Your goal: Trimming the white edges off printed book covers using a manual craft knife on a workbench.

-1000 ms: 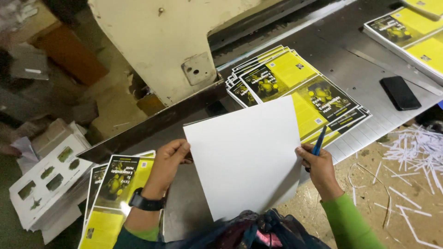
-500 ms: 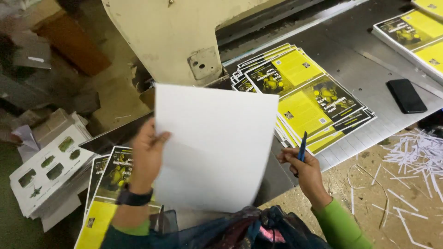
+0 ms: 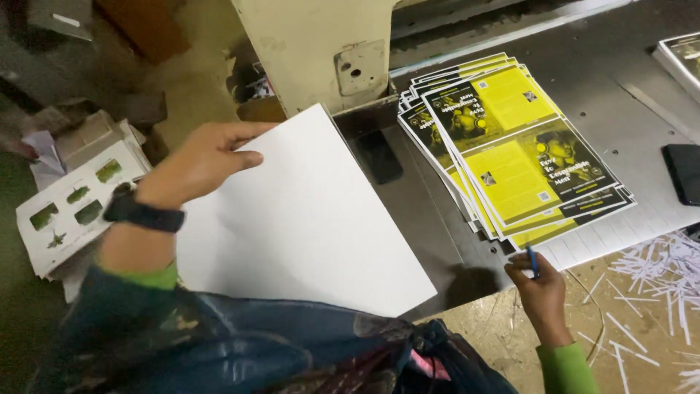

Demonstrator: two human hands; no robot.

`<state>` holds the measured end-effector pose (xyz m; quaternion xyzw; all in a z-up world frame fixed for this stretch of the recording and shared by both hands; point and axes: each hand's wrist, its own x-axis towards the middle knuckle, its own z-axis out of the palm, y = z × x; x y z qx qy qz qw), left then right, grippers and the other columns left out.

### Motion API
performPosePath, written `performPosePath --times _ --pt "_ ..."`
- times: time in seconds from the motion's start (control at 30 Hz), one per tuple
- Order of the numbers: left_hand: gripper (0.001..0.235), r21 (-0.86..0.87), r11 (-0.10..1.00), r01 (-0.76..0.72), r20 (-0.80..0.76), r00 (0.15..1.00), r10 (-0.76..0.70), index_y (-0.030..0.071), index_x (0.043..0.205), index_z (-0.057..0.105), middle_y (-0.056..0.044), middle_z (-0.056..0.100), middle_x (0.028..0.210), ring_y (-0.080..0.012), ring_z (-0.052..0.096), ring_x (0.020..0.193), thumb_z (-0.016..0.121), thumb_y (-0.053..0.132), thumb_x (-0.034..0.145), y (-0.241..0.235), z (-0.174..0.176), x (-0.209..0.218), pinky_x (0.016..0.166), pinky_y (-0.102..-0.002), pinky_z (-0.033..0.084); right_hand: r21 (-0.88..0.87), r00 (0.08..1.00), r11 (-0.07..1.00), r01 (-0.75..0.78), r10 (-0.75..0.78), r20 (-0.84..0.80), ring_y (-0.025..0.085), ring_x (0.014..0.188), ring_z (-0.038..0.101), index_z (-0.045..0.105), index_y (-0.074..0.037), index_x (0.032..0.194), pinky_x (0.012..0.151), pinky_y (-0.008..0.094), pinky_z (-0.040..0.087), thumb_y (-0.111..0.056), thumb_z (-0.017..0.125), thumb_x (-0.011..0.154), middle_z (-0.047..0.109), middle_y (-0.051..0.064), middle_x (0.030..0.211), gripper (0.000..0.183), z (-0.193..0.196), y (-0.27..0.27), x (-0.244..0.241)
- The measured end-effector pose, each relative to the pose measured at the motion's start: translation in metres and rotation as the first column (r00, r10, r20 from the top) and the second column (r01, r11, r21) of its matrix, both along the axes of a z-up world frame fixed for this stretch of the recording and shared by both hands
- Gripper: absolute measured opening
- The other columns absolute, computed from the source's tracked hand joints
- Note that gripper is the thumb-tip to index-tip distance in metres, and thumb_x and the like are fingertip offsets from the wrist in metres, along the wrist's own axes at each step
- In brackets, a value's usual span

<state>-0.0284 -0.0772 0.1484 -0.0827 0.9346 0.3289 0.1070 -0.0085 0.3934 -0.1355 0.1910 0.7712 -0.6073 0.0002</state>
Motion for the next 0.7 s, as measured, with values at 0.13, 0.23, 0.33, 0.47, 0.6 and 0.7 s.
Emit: performPosePath --times 0.13,0.23,0.33,0.47,0.6,0.7 --pt "0.05 0.078 0.987 0.14 -0.143 0.981 -0.127 0.01 0.133 0.058 -0.014 0.06 0.131 -0.0313 0.054 0.123 0.066 0.008 0.084 -0.061 -0.17 -0.074 0.104 -0.044 0.041 0.526 0.963 0.825 -0.206 0.267 -0.042 0.045 0.116 0.053 0.053 -0.005 0.136 0.093 0.053 0.044 0.002 0.072 0.07 0.051 0.025 0.131 0.069 -0.007 -0.011 -0.008" --pt "0.048 -0.07 0.997 0.046 0.027 0.999 -0.044 0.029 0.133 0.058 0.005 0.059 0.133 -0.0181 0.053 0.125 0.068 0.023 0.087 -0.084 -0.283 -0.106 0.103 -0.036 0.042 0.463 0.954 0.855 -0.234 0.294 -0.061 0.041 0.104 0.059 0.053 0.007 0.133 0.08 0.046 0.051 0.008 0.06 0.08 0.053 0.028 0.116 0.054 -0.024 -0.034 -0.017" --pt "0.05 -0.179 0.982 -0.058 0.194 0.977 0.093 0.049 0.134 0.051 0.017 0.055 0.135 -0.0099 0.053 0.124 0.065 0.035 0.088 -0.087 -0.359 -0.102 0.101 -0.031 0.043 0.416 0.926 0.855 -0.31 0.372 -0.073 0.041 0.091 0.059 0.057 0.011 0.127 0.07 0.044 0.055 0.01 0.054 0.087 0.051 0.031 0.108 0.04 -0.033 -0.071 -0.021" --pt "0.062 -0.364 0.931 0.013 0.02 1.0 -0.006 0.036 0.145 0.043 -0.002 0.056 0.132 -0.0231 0.055 0.121 0.065 0.028 0.088 -0.079 -0.394 -0.076 0.103 -0.043 0.041 0.38 0.9 0.847 -0.371 0.429 -0.077 0.027 0.078 0.062 0.07 0.0 0.113 0.06 0.034 0.055 0.001 0.065 0.086 0.058 0.017 0.089 0.028 -0.036 -0.133 -0.034" --pt "0.06 -0.376 0.926 0.046 -0.249 0.957 -0.149 0.014 0.14 0.048 -0.011 0.046 0.136 -0.0328 0.046 0.123 0.06 0.001 0.083 -0.041 -0.366 -0.056 0.101 -0.046 0.04 0.367 0.892 0.846 -0.387 0.444 -0.081 0.02 0.071 0.058 0.074 -0.007 0.108 0.062 0.034 0.05 -0.003 0.071 0.078 0.058 0.012 0.078 0.03 -0.043 -0.196 -0.054" --pt "0.056 -0.298 0.92 0.256 -0.346 0.869 -0.354 0.002 0.139 0.049 -0.019 0.045 0.145 -0.0369 0.04 0.134 0.056 -0.008 0.084 -0.02 -0.366 -0.051 0.111 -0.046 0.033 0.315 0.87 0.858 -0.405 0.468 -0.156 0.014 0.074 0.054 0.072 -0.01 0.114 0.065 0.029 0.048 -0.003 0.068 0.081 0.053 0.003 0.076 0.033 -0.054 -0.238 -0.076"
